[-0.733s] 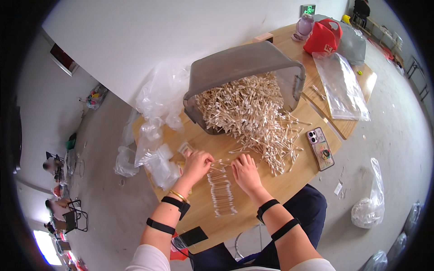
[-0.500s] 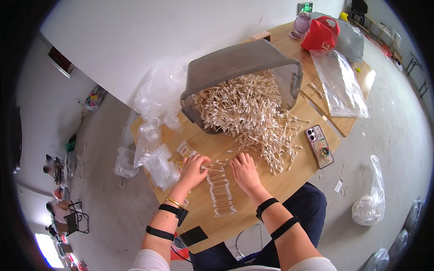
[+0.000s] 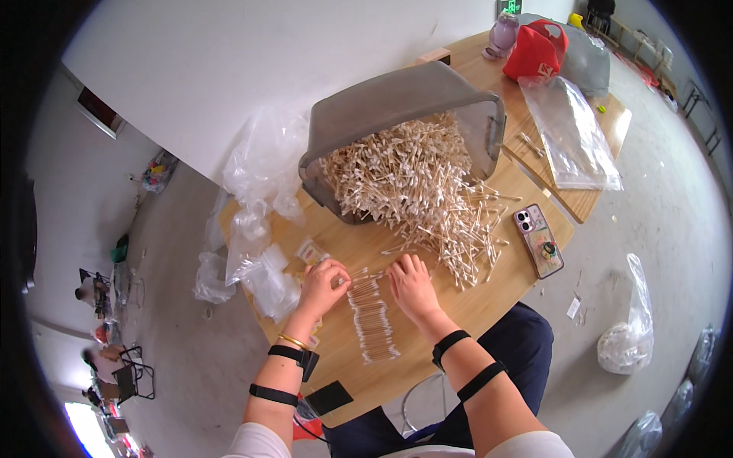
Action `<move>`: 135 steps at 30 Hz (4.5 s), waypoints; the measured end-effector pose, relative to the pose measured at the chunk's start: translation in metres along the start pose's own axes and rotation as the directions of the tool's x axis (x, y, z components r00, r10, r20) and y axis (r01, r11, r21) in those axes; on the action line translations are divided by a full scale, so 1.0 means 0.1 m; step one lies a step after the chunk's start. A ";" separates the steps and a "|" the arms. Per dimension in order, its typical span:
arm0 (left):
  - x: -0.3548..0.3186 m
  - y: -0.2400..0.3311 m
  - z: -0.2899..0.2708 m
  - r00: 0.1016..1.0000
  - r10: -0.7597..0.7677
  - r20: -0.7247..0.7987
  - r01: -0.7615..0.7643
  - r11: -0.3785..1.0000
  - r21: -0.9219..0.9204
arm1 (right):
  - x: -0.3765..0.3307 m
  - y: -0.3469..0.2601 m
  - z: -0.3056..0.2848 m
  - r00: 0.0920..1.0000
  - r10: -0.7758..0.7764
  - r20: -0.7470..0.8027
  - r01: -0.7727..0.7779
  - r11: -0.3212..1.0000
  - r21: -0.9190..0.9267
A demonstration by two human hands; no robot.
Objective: Manually organizing and packing cotton swabs into small plastic bags.
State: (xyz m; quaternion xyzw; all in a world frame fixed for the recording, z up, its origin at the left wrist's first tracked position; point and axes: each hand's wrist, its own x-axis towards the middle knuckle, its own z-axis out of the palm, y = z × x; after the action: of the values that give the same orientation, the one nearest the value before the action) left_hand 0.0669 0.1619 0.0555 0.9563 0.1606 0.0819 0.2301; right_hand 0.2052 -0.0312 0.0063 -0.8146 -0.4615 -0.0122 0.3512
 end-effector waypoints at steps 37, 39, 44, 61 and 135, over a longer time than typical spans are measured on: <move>-0.05 0.33 0.43 0.944 -0.072 -0.321 0.095 0.994 0.059 | 0.02 -0.02 -0.04 1.000 -0.029 -0.010 0.029 0.999 -0.014; -0.06 0.34 0.47 0.949 -0.103 -0.297 0.117 0.993 0.031 | 0.02 -0.01 -0.04 1.000 -0.004 0.019 0.005 0.999 -0.033; -0.07 0.36 0.52 0.964 -0.101 -0.247 0.084 0.993 -0.078 | 0.02 -0.03 -0.06 0.999 -0.034 0.021 0.034 0.999 0.031; -0.75 0.71 0.71 0.995 -0.071 0.074 0.037 0.921 0.387 | 0.03 -0.05 -0.11 1.000 0.000 -0.010 0.002 0.994 0.110; -0.39 0.53 0.72 0.983 -0.155 -0.098 0.163 0.984 0.077 | 0.43 -0.07 -0.06 0.999 0.014 -0.039 -0.020 0.987 -0.162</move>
State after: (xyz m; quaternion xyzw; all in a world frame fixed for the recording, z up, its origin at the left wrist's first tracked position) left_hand 0.0617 0.0742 0.0132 0.9445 0.2503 0.1001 0.1876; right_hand 0.2266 -0.0003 0.0297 -0.8440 -0.4455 -0.0620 0.2922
